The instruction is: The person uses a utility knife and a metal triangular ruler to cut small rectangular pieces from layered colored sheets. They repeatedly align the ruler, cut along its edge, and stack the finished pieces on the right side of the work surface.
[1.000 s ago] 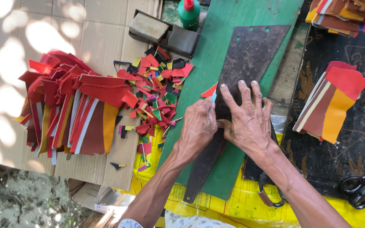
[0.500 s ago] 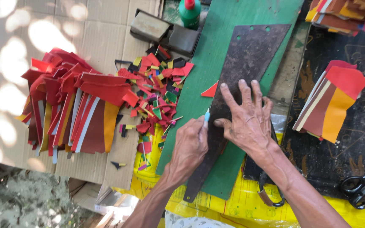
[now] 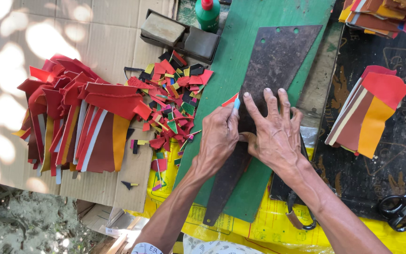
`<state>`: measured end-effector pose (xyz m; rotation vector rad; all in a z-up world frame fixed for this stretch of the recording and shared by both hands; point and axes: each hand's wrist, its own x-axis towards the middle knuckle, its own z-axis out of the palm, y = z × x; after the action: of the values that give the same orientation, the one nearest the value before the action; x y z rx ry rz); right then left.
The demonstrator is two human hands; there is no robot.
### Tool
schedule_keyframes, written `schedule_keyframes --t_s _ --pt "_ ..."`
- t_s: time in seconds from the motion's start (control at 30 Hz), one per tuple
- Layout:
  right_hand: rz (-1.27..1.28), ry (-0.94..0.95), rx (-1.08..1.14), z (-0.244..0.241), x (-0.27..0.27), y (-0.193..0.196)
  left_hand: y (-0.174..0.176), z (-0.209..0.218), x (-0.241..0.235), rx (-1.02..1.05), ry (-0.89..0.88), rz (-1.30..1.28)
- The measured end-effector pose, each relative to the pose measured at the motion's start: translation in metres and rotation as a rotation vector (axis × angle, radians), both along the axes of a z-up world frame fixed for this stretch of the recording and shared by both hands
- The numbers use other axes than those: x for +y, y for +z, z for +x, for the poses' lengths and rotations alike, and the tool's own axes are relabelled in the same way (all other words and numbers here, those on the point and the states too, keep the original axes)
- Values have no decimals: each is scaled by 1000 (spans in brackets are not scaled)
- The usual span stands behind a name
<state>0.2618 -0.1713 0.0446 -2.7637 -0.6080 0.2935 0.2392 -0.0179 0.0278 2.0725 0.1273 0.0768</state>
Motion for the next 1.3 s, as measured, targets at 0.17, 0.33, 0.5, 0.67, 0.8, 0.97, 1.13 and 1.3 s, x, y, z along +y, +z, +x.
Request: schedule_keyframes --t_s 0.17,0.33,0.5,0.67,0.8,0.97,1.13,1.3 --pt "-8 1 -9 1 1 1 0 1 2 51 -36 43" --pt "-14 3 -17 0 1 0 -5 -4 1 -46 -75 119" --pt "-8 -8 12 -1 3 1 0 -21 3 -17 -85 138" --pt "7 -14 7 1 3 2 11 -50 7 14 -67 114" --pt "1 -7 24 -4 4 5 20 -55 9 34 -49 101" --pt "27 -3 13 -5 0 4 20 -37 7 22 64 32" --pt "9 -13 -3 1 1 1 0 -8 3 16 34 -29" --pt "1 -4 -16 -1 0 -2 -5 -1 2 31 16 -5"
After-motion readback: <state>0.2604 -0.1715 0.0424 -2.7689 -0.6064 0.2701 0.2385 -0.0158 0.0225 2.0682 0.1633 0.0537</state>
